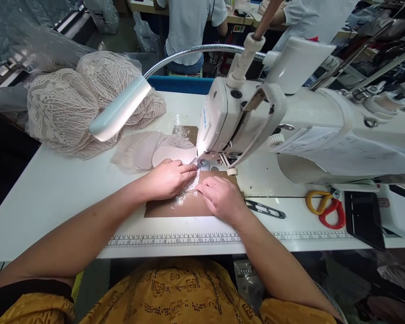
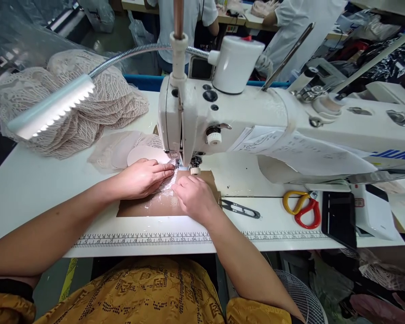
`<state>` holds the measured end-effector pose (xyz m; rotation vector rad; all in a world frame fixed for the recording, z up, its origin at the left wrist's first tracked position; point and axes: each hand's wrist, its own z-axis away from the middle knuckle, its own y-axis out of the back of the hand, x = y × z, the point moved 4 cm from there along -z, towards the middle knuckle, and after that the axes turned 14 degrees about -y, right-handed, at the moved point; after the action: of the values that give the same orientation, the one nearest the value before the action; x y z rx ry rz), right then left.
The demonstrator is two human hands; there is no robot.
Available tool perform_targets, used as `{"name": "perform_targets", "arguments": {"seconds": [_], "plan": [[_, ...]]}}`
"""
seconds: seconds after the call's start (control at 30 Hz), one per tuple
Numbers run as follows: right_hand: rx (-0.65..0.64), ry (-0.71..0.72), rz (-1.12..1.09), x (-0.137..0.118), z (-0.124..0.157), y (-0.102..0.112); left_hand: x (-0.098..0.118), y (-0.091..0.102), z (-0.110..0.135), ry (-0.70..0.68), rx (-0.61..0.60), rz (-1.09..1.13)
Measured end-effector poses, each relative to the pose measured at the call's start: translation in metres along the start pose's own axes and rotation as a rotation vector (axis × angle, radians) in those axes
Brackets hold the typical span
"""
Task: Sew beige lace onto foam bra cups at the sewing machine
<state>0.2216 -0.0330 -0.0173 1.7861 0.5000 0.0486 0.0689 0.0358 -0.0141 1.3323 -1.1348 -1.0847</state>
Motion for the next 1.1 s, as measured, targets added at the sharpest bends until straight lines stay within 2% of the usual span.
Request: {"name": "perform_targets", "arguments": {"seconds": [0.37,0.67,0.87,1.1], "plan": [[-0.046,-0.111,0.062,0.001,-0.004,-0.002,-0.002,-0.002,-0.002,-0.025,0.018,-0.045],[-0.141,-0.265,0.200,0.003,-0.010,-0.005,-0.006,0.000,0.000,-0.025,0.087,0.038],[-0.101,-0.274,0.221,0.004,-0.013,-0.006,-0.010,0.000,-0.001,-0.035,0.066,0.062],[-0.063,-0.285,0.208,0.007,-0.014,-0.008,-0.013,-0.002,-0.002,0.036,0.044,0.041]]}}
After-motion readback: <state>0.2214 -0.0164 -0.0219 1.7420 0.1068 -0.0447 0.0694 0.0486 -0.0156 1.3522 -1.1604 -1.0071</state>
